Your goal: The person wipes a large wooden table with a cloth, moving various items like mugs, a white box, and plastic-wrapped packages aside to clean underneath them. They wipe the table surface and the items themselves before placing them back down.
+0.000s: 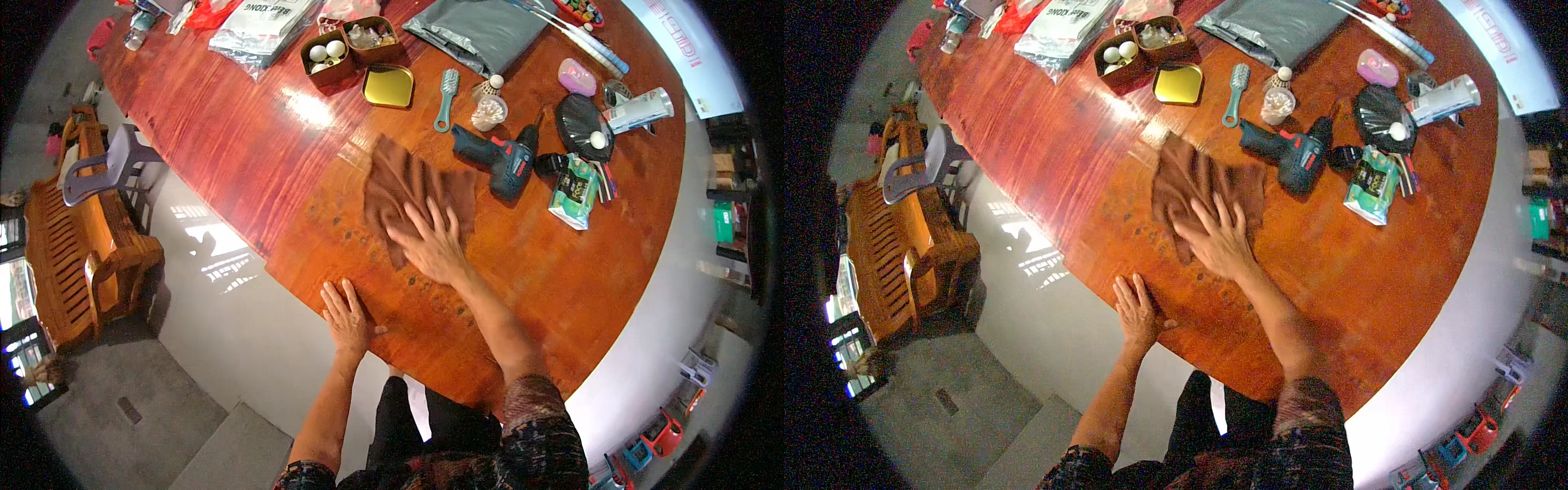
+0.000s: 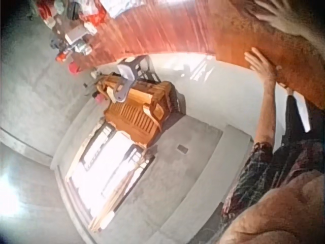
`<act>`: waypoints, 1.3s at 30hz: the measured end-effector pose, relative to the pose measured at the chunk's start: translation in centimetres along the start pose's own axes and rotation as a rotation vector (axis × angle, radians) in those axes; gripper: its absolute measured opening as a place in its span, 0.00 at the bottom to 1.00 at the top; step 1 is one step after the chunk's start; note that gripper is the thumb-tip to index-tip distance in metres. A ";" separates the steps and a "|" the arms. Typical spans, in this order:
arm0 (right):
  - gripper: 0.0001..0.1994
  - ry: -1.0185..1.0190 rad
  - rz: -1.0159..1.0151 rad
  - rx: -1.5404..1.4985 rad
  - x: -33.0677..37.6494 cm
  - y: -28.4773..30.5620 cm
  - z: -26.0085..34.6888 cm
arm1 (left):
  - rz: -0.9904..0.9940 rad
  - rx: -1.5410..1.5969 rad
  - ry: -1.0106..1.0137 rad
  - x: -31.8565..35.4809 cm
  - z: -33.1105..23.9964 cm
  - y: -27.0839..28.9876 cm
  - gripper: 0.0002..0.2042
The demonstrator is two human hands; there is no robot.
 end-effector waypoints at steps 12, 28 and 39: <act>0.16 0.058 0.198 -0.011 13.3 -1.2 1.3 | -0.018 -0.022 0.023 0.0 0.4 -0.3 0.68; 0.23 0.220 -0.091 -0.047 -14.1 -8.9 10.6 | -0.031 -0.007 0.023 0.1 -0.1 0.1 0.66; 0.29 0.042 -0.050 -0.002 -0.9 -5.1 7.8 | -0.162 0.032 -0.155 1.0 2.2 -1.3 0.63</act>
Point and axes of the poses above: each hand's wrist, its own x-axis away from the middle knuckle, its own y-axis out of the back of the hand, z = x × y, the point moved 1 cm from there along -x, towards the middle knuckle, and after that the axes turned 10 degrees about -y, right-handed, at the moved point
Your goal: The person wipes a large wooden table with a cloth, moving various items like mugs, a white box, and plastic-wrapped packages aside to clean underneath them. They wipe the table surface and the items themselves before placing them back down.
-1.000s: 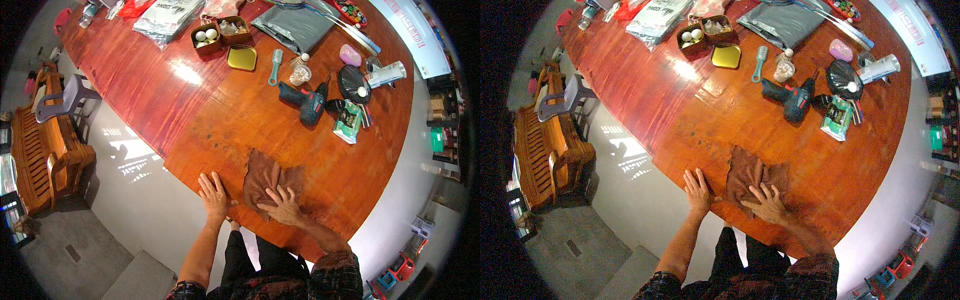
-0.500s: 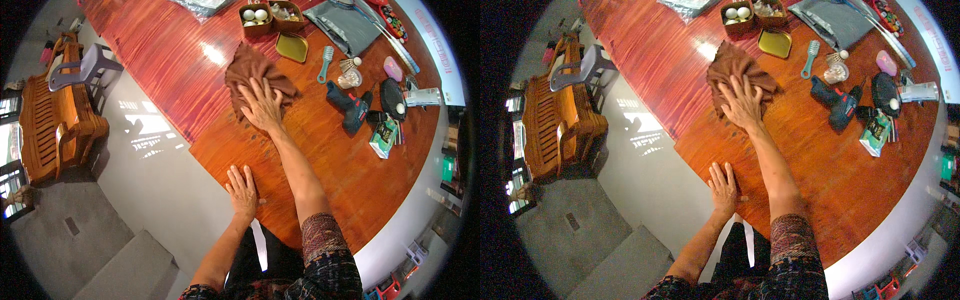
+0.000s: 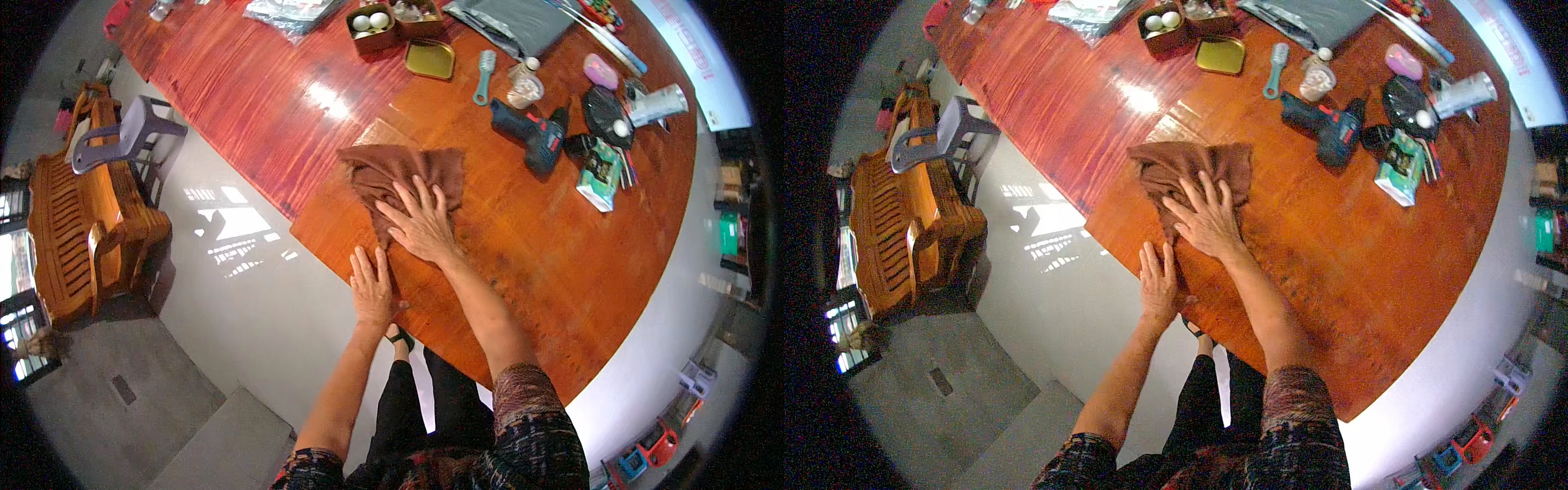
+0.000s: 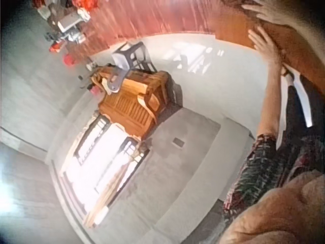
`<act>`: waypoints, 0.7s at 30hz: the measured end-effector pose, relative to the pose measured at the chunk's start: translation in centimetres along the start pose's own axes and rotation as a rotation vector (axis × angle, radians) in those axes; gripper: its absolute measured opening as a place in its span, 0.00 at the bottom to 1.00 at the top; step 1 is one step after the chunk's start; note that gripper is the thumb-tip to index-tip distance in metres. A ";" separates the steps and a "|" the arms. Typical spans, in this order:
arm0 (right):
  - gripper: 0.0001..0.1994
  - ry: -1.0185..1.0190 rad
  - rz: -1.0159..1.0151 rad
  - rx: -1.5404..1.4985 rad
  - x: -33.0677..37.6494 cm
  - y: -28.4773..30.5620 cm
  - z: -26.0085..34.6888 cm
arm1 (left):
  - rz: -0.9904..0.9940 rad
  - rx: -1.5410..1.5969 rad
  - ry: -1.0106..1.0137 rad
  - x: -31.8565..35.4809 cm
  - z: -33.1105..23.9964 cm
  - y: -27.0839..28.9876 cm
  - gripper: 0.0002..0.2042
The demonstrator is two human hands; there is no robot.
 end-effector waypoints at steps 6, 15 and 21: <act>0.26 -0.104 0.107 0.050 11.6 4.3 -2.2 | -0.001 0.166 -0.060 3.2 3.2 1.4 0.56; 0.24 -0.011 0.296 0.069 23.1 3.5 4.3 | -0.167 0.403 -0.083 5.3 6.4 -0.1 0.45; 0.24 0.085 0.142 -0.066 11.8 -0.9 8.2 | -0.370 0.635 0.109 5.3 6.3 1.5 0.34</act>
Point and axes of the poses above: each hand's wrist, its own x-axis away from the middle knuckle, its own y-axis out of the back of the hand, z = x × y, the point moved 1 cm from there along -x, towards the middle knuckle, and after that the axes turned 10 degrees about -y, right-handed, at the moved point
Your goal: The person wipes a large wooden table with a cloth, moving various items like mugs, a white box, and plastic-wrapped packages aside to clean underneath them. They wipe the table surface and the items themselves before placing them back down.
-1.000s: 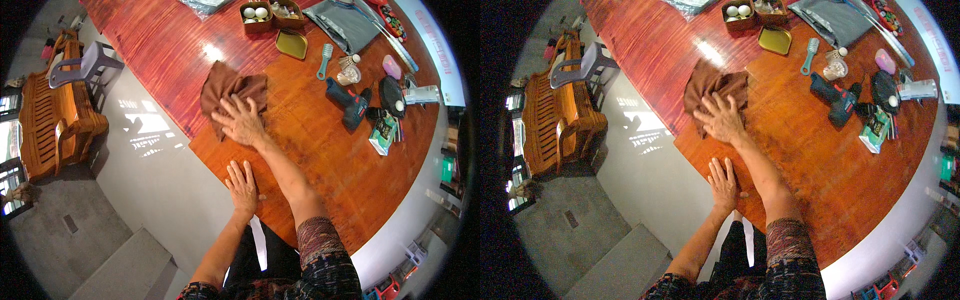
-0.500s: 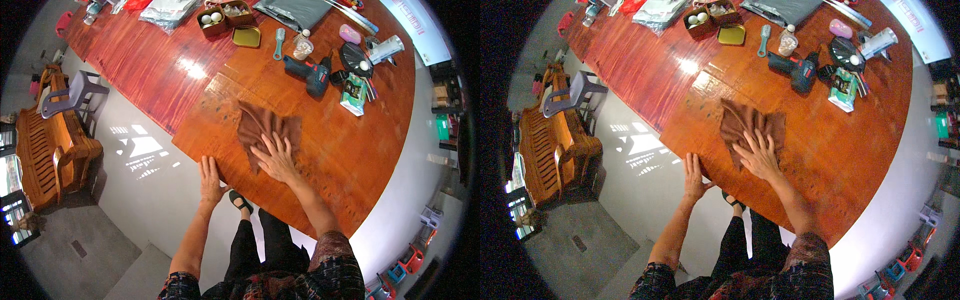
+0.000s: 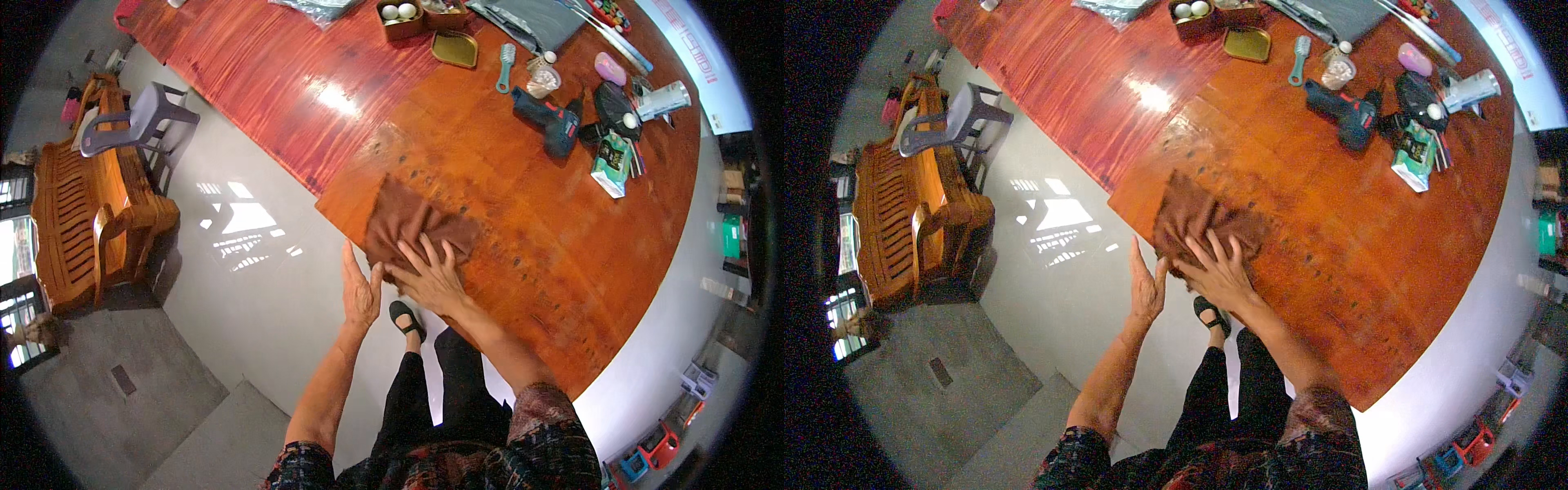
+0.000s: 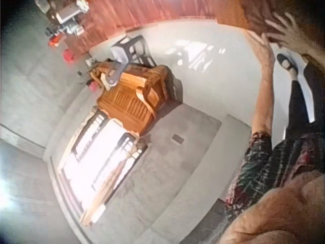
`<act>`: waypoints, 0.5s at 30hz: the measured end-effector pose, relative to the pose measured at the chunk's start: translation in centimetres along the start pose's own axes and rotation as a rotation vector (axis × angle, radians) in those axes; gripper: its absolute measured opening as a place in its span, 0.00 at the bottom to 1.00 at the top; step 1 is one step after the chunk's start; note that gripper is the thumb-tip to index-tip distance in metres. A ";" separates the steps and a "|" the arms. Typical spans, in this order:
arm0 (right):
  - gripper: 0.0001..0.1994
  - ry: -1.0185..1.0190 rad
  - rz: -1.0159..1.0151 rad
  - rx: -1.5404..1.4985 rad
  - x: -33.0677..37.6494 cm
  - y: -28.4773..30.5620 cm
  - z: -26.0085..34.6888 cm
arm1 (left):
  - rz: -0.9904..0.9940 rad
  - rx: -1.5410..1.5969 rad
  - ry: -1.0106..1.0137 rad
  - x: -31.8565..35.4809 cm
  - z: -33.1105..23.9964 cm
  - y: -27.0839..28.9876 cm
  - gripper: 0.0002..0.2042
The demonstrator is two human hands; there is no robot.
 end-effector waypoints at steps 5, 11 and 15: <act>0.24 0.083 -0.118 -0.019 -10.4 -2.9 2.5 | -0.048 0.002 0.053 0.9 2.0 1.1 0.33; 0.26 0.037 -0.025 0.002 -16.9 -4.8 4.2 | 0.025 -0.119 0.111 2.1 4.6 2.2 0.32; 0.28 -0.191 -0.164 0.064 -15.6 -3.0 -0.5 | 0.079 -0.176 0.024 1.2 5.8 3.1 0.32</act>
Point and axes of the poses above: each hand's wrist, its own x-axis away from the middle knuckle, its own y-axis out of the back of the hand, z = x × y, the point moved 1 cm from there along -x, towards the middle knuckle, and after that the axes turned 10 degrees about -y, right-handed, at the moved point
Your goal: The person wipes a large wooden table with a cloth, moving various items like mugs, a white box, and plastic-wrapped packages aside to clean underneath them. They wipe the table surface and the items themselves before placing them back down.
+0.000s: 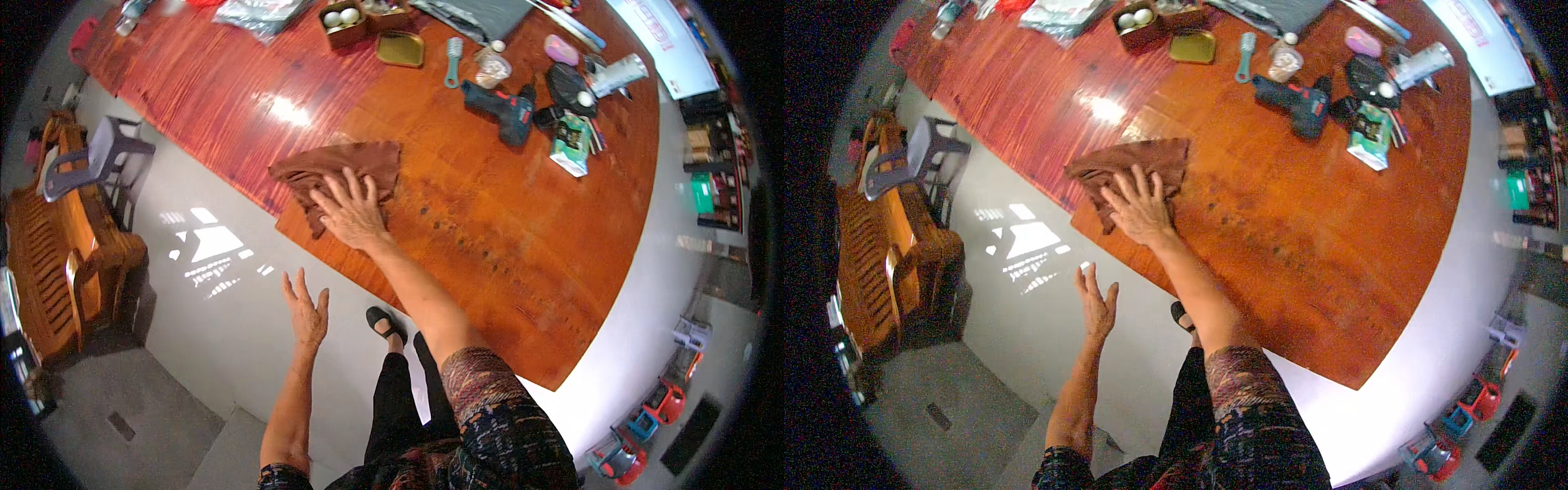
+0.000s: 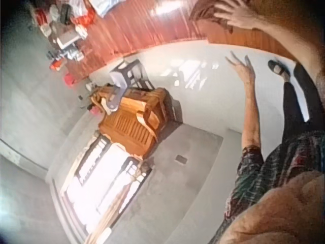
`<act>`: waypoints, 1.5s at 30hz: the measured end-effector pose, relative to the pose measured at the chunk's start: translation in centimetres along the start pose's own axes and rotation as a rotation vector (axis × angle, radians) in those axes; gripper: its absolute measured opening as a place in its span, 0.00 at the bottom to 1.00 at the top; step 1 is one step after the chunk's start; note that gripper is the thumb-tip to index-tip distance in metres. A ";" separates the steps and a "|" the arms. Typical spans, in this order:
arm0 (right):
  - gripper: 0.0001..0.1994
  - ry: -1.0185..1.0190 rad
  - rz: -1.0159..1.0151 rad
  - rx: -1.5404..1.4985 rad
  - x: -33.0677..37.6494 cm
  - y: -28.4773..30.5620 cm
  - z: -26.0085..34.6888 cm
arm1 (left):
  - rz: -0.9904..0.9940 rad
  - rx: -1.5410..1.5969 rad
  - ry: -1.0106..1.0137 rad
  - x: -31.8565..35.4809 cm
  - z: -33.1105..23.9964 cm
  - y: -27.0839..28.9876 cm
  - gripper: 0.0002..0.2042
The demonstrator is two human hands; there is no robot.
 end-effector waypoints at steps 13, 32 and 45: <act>0.31 -0.921 0.108 0.155 18.3 10.9 -18.6 | 0.180 -0.121 -0.200 -7.4 -2.6 -0.3 0.48; 0.31 -0.405 0.165 0.178 -2.4 5.9 -8.6 | 0.242 -0.351 -0.224 -17.7 1.3 5.2 0.68; 0.32 -0.336 0.171 0.098 -21.3 1.3 -7.6 | 0.409 -0.455 -0.154 -20.7 2.0 5.0 0.73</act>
Point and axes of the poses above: each hand's wrist, its own x-axis away from the middle knuckle, its own y-axis out of the back of the hand, z = x × y, the point moved 1 cm from there along -x, towards the middle knuckle, and after that the axes turned 10 degrees about -y, right-handed, at the moved point
